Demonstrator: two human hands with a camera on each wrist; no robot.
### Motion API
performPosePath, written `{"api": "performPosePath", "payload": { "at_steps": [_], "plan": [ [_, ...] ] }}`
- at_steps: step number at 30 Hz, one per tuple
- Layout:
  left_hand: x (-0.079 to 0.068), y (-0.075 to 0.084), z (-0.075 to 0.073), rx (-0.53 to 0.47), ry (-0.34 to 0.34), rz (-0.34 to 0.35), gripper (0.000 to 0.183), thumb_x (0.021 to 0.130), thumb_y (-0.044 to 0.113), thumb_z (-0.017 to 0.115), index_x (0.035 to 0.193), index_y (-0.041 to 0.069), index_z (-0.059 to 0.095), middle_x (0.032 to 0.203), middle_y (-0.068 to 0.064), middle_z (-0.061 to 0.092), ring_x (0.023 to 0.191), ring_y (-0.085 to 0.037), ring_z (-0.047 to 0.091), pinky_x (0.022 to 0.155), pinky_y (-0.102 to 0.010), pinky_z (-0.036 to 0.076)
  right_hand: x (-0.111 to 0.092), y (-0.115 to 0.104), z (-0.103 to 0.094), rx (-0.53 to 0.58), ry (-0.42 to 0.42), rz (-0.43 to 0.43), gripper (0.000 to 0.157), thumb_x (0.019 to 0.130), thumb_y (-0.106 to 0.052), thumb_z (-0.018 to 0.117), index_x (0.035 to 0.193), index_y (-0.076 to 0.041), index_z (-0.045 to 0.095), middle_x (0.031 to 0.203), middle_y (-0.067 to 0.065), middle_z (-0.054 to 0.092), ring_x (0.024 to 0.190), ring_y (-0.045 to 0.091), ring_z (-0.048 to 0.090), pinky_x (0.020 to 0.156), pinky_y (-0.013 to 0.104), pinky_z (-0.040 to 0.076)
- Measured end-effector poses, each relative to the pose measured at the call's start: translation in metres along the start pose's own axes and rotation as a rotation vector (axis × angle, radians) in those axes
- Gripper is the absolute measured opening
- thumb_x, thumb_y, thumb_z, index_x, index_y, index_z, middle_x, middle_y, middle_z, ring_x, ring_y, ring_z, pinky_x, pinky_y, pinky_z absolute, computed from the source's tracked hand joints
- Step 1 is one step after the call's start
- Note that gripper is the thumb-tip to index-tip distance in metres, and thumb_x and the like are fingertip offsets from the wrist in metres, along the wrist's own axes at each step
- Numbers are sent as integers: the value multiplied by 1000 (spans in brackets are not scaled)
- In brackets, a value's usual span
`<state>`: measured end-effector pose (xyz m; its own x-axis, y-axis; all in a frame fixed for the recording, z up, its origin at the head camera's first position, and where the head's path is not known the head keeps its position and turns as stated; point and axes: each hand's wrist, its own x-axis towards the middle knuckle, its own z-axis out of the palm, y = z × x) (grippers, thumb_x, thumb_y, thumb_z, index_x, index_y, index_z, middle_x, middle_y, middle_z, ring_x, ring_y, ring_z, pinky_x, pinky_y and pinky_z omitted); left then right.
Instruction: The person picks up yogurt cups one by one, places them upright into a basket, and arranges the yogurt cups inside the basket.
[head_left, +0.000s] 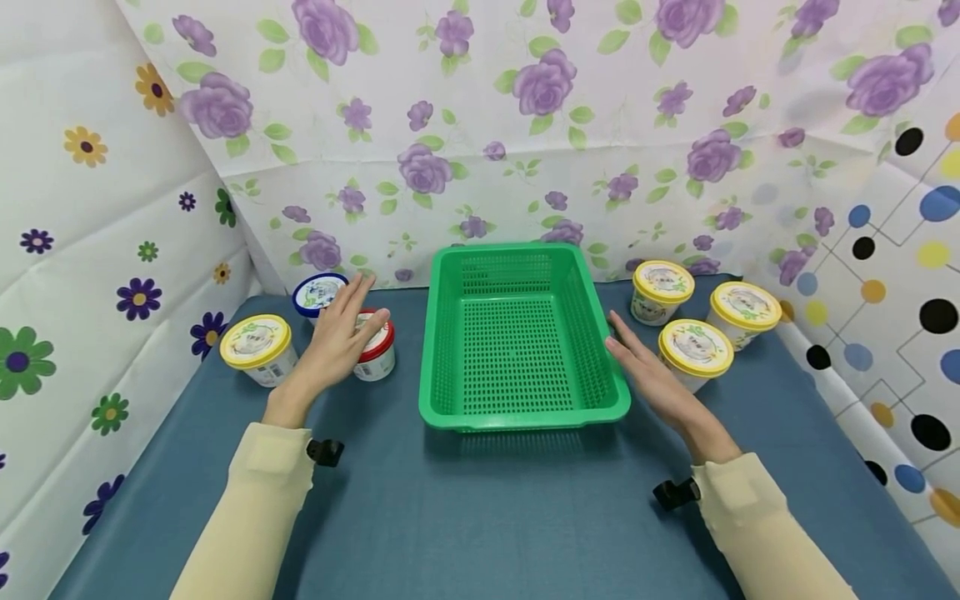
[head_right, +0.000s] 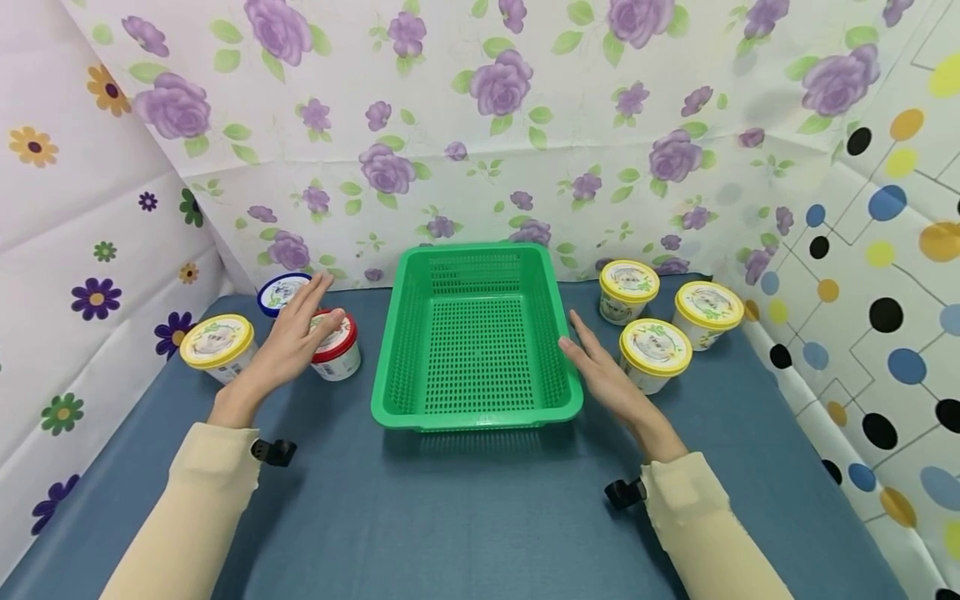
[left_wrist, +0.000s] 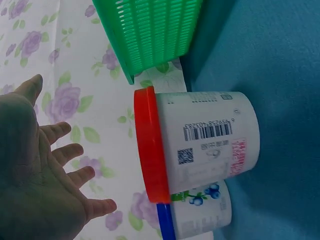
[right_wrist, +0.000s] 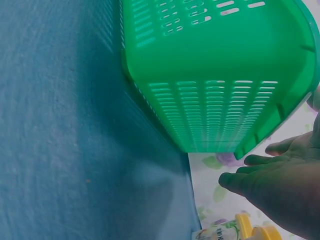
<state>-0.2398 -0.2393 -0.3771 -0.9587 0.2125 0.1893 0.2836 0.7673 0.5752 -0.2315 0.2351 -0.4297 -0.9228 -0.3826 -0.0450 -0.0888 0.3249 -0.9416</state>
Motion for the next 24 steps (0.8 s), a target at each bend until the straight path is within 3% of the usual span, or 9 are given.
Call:
{"api": "performPosePath", "payload": {
  "at_steps": [6, 17, 24],
  "plan": [
    [-7, -6, 0, -18, -1, -23, 72, 112, 49, 43, 169, 15, 15, 175, -11, 3, 159, -39, -3, 119, -73, -3, 2, 3, 3, 39, 8, 27, 71, 112, -53, 35, 167, -32, -3, 175, 1, -7, 160, 33, -4, 122, 67, 7],
    [-15, -15, 3, -24, 17, -38, 72, 112, 50, 42, 168, 12, 17, 175, -12, 4, 159, -39, 0, 121, -68, -3, 7, 10, 6, 82, 4, 29, 74, 112, -55, 36, 169, -27, -2, 175, 3, -4, 159, 35, 0, 120, 69, 10],
    [-16, -19, 6, -41, 12, -52, 72, 112, 48, 44, 169, 15, 16, 175, -12, 3, 159, -41, -1, 121, -67, -7, 9, 15, 6, 86, 7, 27, 71, 111, -56, 37, 168, -34, 1, 175, 3, -1, 159, 35, 3, 120, 69, 12]
  ]
}}
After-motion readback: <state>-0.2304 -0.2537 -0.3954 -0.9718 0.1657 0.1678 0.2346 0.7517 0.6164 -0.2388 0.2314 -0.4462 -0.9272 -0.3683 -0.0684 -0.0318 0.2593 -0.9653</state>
